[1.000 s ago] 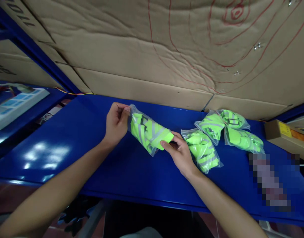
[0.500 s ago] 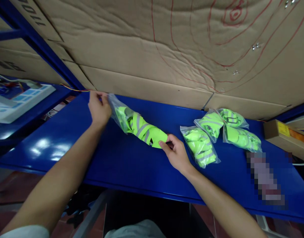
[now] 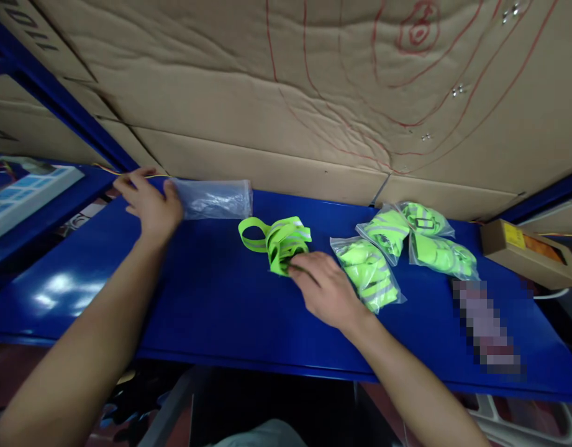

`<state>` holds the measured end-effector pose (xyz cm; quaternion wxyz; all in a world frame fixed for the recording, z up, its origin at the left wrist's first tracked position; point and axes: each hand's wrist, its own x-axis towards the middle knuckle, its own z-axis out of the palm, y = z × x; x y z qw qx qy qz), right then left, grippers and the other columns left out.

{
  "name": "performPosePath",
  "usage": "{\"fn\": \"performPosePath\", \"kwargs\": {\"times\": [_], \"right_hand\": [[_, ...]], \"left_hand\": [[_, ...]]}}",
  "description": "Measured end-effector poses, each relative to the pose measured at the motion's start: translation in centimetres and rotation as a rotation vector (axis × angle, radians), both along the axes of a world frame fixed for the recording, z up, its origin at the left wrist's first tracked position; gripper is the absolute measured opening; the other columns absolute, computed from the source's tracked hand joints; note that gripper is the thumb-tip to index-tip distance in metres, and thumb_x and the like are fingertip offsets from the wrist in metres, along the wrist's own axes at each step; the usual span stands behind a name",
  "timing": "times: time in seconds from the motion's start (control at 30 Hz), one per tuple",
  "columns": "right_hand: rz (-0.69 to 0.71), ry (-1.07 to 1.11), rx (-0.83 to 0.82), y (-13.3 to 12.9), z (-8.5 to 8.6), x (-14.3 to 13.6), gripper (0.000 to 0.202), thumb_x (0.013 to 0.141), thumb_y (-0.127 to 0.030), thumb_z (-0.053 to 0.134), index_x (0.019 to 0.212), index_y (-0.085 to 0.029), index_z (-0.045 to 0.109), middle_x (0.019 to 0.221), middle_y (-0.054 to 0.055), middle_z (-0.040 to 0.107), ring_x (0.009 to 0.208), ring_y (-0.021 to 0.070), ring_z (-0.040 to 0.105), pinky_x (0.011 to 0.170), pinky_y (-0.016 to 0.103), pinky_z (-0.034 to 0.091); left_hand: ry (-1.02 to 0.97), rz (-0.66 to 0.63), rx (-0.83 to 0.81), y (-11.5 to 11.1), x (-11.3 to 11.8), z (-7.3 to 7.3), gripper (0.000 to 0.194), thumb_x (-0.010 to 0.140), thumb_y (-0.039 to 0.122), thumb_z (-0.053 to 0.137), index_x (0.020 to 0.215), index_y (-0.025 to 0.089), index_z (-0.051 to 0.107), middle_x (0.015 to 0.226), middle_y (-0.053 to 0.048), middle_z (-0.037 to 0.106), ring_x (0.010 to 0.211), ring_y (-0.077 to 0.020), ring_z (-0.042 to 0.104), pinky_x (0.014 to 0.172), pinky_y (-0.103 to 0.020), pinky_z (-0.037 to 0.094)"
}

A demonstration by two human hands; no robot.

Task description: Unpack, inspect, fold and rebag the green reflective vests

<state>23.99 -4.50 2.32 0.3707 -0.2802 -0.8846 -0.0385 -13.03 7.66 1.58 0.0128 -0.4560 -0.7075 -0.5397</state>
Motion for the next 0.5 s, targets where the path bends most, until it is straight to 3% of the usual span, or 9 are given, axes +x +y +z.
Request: {"fn": "performPosePath", "kwargs": {"times": [0.07,0.1,0.17,0.2,0.23,0.37,0.5], "right_hand": [[0.087,-0.18,0.038,-0.2,-0.5,-0.6,0.025,0.097,-0.007,0.053,0.111,-0.02,0.069,0.116,0.009,0.072,0.112,0.023,0.065,0.1,0.041,0.052],[0.113,-0.246,0.052,-0.3,-0.7,-0.9,0.025,0.096,-0.007,0.054,0.112,-0.019,0.069,0.117,0.009,0.072,0.113,0.0235,0.064,0.103,0.042,0.051],[0.164,-0.279,0.024,-0.7,-0.8,-1.4,0.021,0.096,-0.01,0.057,0.111,-0.018,0.07,0.116,0.008,0.073,0.113,0.0231,0.064,0.103,0.042,0.05],[0.189,-0.235,-0.015,-0.8,-0.7,-1.5,0.019,0.096,-0.013,0.059,0.11,-0.017,0.07,0.114,0.007,0.073,0.11,0.022,0.065,0.101,0.041,0.051],[0.206,-0.165,-0.059,-1.0,-0.5,-1.6,0.016,0.096,-0.015,0.06,0.109,-0.018,0.07,0.111,0.007,0.073,0.107,0.0205,0.066,0.098,0.039,0.052],[0.105,0.036,-0.18,-0.7,0.1,-1.3,0.014,0.1,-0.017,0.06,0.111,-0.018,0.067,0.109,0.007,0.073,0.104,0.0196,0.067,0.091,0.037,0.054],[-0.134,-0.052,-0.365,0.4,-0.5,-0.4,0.015,0.106,-0.025,0.052,0.103,-0.018,0.065,0.099,0.007,0.071,0.092,0.0216,0.068,0.082,0.039,0.056]], "left_hand": [[0.248,-0.038,0.004,-1.4,3.4,0.8,0.043,0.097,0.026,0.061,0.138,0.015,0.05,0.155,-0.016,0.038,0.144,-0.0412,0.035,0.108,-0.058,0.032],[0.331,-0.19,-0.059,-2.2,5.2,1.2,0.041,0.1,0.026,0.055,0.139,0.012,0.05,0.151,-0.02,0.042,0.142,-0.0404,0.039,0.107,-0.058,0.036],[0.389,-0.462,-0.152,-4.1,8.7,1.5,0.024,0.101,0.032,0.051,0.114,0.016,0.066,0.116,-0.011,0.066,0.109,-0.0265,0.063,0.091,-0.041,0.051],[0.416,-0.627,-0.223,-5.1,10.2,1.5,0.026,0.102,0.039,0.053,0.109,0.019,0.068,0.107,-0.007,0.069,0.097,-0.0219,0.067,0.083,-0.035,0.053],[0.449,-0.794,-0.331,-6.1,11.6,1.4,0.031,0.101,0.045,0.054,0.114,0.02,0.067,0.111,-0.008,0.069,0.096,-0.0225,0.068,0.081,-0.035,0.055],[0.495,-0.908,-0.522,-8.8,14.2,0.6,0.066,0.091,0.054,0.067,0.147,0.024,0.049,0.146,-0.016,0.05,0.126,-0.0391,0.059,0.088,-0.05,0.058],[0.231,-1.048,-0.509,-7.9,13.7,-0.3,0.073,0.09,0.047,0.07,0.153,0.023,0.041,0.148,-0.016,0.049,0.131,-0.0357,0.058,0.103,-0.052,0.054]]}}
